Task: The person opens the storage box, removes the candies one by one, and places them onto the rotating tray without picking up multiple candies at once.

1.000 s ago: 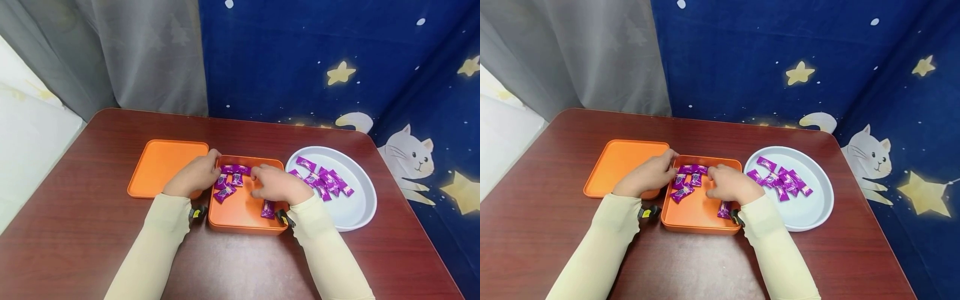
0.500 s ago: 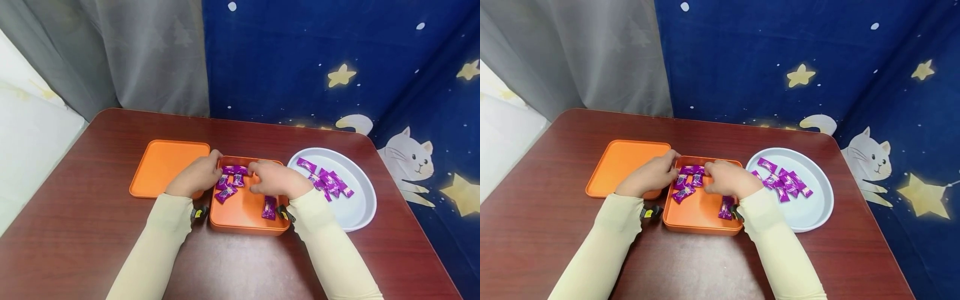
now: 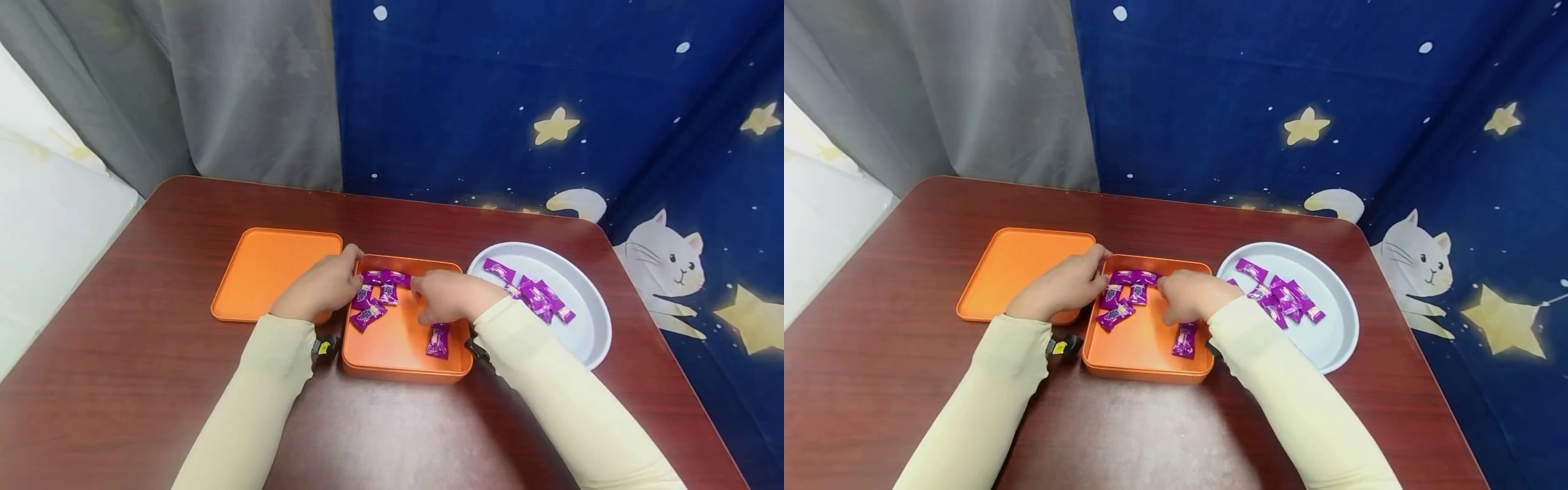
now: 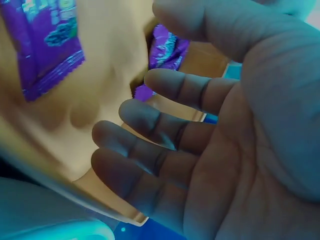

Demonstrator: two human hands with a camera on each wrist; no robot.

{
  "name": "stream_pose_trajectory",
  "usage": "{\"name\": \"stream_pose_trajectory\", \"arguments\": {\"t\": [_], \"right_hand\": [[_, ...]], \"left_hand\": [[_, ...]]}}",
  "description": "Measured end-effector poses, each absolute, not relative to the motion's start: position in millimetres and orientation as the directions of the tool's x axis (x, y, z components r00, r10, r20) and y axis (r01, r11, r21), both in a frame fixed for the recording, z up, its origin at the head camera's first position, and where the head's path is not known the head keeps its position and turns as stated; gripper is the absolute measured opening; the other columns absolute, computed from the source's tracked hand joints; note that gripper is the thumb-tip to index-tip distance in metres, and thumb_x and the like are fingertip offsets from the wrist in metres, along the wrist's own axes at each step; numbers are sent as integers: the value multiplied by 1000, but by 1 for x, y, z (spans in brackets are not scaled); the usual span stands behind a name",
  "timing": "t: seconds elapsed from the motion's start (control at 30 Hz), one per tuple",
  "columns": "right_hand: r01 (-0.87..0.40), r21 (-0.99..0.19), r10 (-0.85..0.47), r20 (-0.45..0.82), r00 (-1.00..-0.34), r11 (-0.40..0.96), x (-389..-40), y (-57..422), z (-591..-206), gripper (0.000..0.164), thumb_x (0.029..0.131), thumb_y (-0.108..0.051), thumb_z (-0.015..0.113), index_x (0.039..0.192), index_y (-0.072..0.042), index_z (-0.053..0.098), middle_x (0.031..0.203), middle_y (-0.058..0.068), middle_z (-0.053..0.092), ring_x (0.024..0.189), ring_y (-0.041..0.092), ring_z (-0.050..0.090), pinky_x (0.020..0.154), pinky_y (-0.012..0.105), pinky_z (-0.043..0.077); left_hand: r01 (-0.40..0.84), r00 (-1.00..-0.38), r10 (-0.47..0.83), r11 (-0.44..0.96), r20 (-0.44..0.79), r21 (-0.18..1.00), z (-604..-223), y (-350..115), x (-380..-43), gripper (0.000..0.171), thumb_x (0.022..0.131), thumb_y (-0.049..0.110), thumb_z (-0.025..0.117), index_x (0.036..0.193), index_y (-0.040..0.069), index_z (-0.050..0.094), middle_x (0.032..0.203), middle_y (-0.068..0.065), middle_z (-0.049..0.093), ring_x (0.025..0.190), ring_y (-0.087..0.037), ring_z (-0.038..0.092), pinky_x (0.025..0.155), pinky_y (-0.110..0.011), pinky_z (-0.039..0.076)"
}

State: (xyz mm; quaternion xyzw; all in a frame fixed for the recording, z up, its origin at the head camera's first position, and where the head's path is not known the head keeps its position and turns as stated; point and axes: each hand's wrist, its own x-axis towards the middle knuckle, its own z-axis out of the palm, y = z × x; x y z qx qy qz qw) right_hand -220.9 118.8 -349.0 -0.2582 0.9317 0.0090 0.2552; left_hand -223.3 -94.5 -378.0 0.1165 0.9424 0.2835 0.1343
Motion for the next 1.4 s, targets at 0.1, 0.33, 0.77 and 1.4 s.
{"name": "stream_pose_trajectory", "arguments": {"t": [0.1, 0.33, 0.77, 1.4], "right_hand": [[-485, -101, -466, -502, -729, 868, -219, 116, -350, 46, 73, -31, 72, 112, -9, 59, 94, 2, 60, 85, 19, 51, 81, 33, 50], [-456, -134, -454, -520, -724, 880, -216, 113, -352, 40, 73, -32, 71, 105, -12, 58, 90, 2, 58, 82, 18, 51, 72, 31, 48], [-348, -57, -318, -563, -763, 936, -214, 107, -356, 52, 73, -27, 71, 118, -6, 57, 100, 7, 61, 86, 22, 52, 85, 37, 47], [-316, -4, -261, -572, -777, 949, -216, 108, -364, 31, 68, -18, 74, 93, -9, 58, 87, 8, 60, 76, 21, 54, 62, 30, 47]], "left_hand": [[141, -939, 292, 809, -181, 570, -378, -95, -224, 46, 93, 23, 55, 132, 9, 36, 114, -14, 60, 96, -24, 58, 94, -49, 48], [118, -939, 279, 812, -202, 571, -379, -96, -224, 46, 92, 23, 55, 133, 10, 36, 115, -14, 60, 97, -25, 58, 93, -50, 48], [117, -936, 284, 807, -208, 579, -379, -99, -223, 45, 93, 24, 54, 133, 11, 36, 113, -13, 60, 94, -24, 58, 92, -49, 49], [117, -936, 286, 803, -206, 584, -378, -95, -222, 46, 93, 24, 54, 133, 12, 36, 113, -12, 60, 96, -24, 57, 93, -49, 49]]}}
